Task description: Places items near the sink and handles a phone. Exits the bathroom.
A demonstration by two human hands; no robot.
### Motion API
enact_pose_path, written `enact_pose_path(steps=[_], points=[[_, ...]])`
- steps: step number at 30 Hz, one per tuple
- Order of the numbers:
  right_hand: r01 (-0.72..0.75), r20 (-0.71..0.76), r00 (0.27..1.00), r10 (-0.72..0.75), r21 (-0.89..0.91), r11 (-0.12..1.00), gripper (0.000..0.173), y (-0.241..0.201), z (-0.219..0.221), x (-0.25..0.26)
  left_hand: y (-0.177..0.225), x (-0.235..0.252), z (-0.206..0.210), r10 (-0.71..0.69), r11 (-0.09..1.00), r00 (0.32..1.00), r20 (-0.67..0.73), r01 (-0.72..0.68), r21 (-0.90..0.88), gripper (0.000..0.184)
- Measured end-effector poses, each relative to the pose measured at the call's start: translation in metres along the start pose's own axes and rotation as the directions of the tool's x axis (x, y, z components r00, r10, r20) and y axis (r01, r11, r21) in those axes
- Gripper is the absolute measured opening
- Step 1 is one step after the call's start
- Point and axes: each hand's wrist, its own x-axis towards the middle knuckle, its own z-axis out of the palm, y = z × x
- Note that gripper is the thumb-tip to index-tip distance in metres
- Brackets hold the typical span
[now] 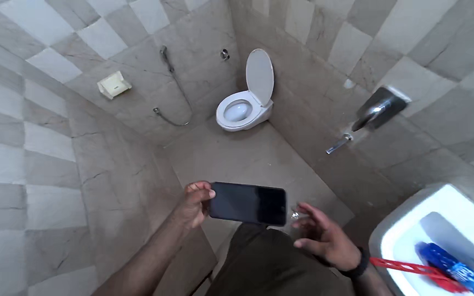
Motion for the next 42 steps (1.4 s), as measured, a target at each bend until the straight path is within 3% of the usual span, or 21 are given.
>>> enact_pose_path(steps=[2,4,6,8,11,12,15,17,19,23,25,27,29,31,32,35,38,40,42], points=[[0.187,0.009,0.982,-0.190,0.128,0.974,0.104,-0.027,0.015,0.018,-0.024,-0.004,0.044,-0.125,0.977,0.989,0.078,0.136,-0.166,0.013],[0.385,-0.088,0.923,-0.376,0.255,0.887,0.104,-0.034,0.020,0.022,-0.045,-0.007,0.081,-0.207,0.913,0.955,0.212,0.267,-0.308,0.019],[0.476,-0.186,0.879,-0.438,0.308,0.824,0.097,-0.033,0.013,0.013,-0.059,-0.007,0.104,-0.243,0.857,0.898,0.368,0.376,-0.351,0.019],[0.515,-0.271,0.851,-0.449,0.263,0.816,0.090,-0.028,0.001,-0.004,-0.067,-0.001,0.111,-0.278,0.862,0.786,0.552,0.457,-0.218,0.021],[0.574,-0.451,0.776,-0.442,0.214,0.790,0.077,-0.018,-0.013,-0.039,-0.069,0.013,0.112,-0.334,0.909,0.610,0.718,0.411,0.074,0.034],[0.597,-0.522,0.743,-0.418,0.236,0.767,0.076,-0.012,-0.015,-0.052,-0.069,0.017,0.113,-0.363,0.913,0.596,0.716,0.381,0.146,0.038],[0.650,-0.653,0.702,-0.284,0.425,0.630,0.076,0.011,-0.018,-0.096,-0.073,0.032,0.117,-0.432,0.902,0.653,0.621,0.305,0.307,0.033],[0.684,-0.691,0.704,-0.164,0.597,0.420,0.080,0.023,-0.012,-0.118,-0.081,0.042,0.121,-0.465,0.880,0.691,0.554,0.292,0.375,0.028],[0.708,-0.713,0.696,-0.085,0.660,0.252,0.082,0.030,-0.005,-0.133,-0.090,0.050,0.127,-0.499,0.852,0.699,0.513,0.285,0.440,0.027],[0.584,-0.588,0.809,0.018,0.806,0.096,0.079,0.038,0.008,-0.148,-0.097,0.053,0.162,-0.563,0.791,0.622,0.545,0.212,0.575,0.026],[0.518,-0.529,0.844,0.087,0.847,0.122,0.076,0.039,0.010,-0.145,-0.102,0.047,0.192,-0.578,0.779,0.565,0.589,0.166,0.605,0.030],[0.482,-0.525,0.822,0.218,0.847,0.225,0.072,0.036,0.007,-0.137,-0.111,0.041,0.224,-0.568,0.799,0.499,0.654,0.144,0.584,0.044],[0.427,-0.563,0.754,0.337,0.812,0.399,0.071,0.025,0.005,-0.127,-0.122,0.037,0.252,-0.540,0.840,0.410,0.735,0.200,0.505,0.065],[0.386,-0.595,0.740,0.315,0.758,0.526,0.064,0.016,0.005,-0.121,-0.128,0.031,0.275,-0.503,0.857,0.363,0.785,0.326,0.398,0.080],[0.372,-0.594,0.758,0.271,0.734,0.568,0.066,0.014,0.005,-0.121,-0.129,0.028,0.283,-0.484,0.858,0.364,0.796,0.378,0.348,0.083],[0.341,-0.599,0.788,0.144,0.618,0.708,0.096,0.006,0.004,-0.123,-0.124,0.015,0.295,-0.404,0.883,0.408,0.819,0.406,0.234,0.082],[0.252,-0.662,0.739,0.125,0.443,0.860,0.106,-0.004,0.003,-0.125,-0.116,0.007,0.298,-0.318,0.905,0.409,0.855,0.399,0.145,0.080],[0.231,-0.741,0.654,0.153,0.388,0.892,0.082,-0.008,0.005,-0.120,-0.113,0.005,0.300,-0.288,0.917,0.415,0.863,0.379,0.123,0.079],[0.263,-0.789,0.574,0.221,0.433,0.862,0.043,-0.012,0.005,-0.114,-0.112,0.004,0.302,-0.288,0.923,0.440,0.850,0.363,0.125,0.079]])
